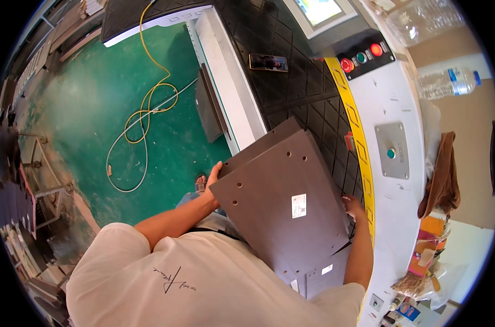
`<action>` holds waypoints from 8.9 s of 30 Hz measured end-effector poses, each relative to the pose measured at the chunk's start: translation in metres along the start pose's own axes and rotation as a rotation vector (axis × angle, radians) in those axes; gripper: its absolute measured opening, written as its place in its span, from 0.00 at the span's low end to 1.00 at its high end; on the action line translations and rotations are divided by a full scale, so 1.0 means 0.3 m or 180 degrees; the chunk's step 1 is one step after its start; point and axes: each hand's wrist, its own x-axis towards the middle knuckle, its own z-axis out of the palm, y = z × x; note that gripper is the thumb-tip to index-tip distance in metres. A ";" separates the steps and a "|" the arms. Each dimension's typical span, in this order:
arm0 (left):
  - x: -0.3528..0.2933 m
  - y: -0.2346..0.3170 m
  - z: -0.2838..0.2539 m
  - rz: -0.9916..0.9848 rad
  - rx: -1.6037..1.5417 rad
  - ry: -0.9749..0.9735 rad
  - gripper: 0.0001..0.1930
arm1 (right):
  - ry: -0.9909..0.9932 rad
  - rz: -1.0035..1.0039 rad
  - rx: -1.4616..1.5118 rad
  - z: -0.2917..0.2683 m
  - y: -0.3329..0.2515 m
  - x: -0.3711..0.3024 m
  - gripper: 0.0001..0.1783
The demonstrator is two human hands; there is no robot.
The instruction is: The person uses a yellow air blow gun to clean the surface of rectangular brown wood panels. They pick up a panel, blow air across it, and then place it on a stack. The person repeats this process for several panels in a workshop setting.
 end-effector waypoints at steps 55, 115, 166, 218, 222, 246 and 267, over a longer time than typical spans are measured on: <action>-0.109 -0.045 -0.075 -0.0047 0.0004 0.0444 0.41 | -0.1700 0.0047 -0.0177 0.299 -0.354 -0.028 0.29; -1.851 -2.387 -1.369 0.6879 -0.5919 -0.0859 0.42 | -0.2892 -0.4118 -0.8798 2.741 0.900 -3.386 0.26; -6.167 -5.437 -5.406 0.4129 -0.4160 0.1172 0.38 | -0.2518 -0.1968 -0.5383 4.463 4.876 -6.120 0.33; -7.469 -3.128 -8.245 0.3317 -0.2909 0.0569 0.41 | -0.2422 -0.1498 -0.2411 7.296 4.621 -6.211 0.44; -7.408 -3.025 -8.314 0.3387 -0.2998 0.0762 0.43 | -0.2574 -0.1503 -0.2615 7.477 4.535 -6.206 0.44; -7.836 -3.753 -7.623 0.1867 0.0760 0.2695 0.22 | -0.1941 0.0375 -0.1623 5.148 6.342 -6.827 0.17; -6.091 -3.958 -5.499 0.1172 0.4014 0.2071 0.20 | -0.1010 -0.0670 0.1397 3.848 6.109 -5.681 0.22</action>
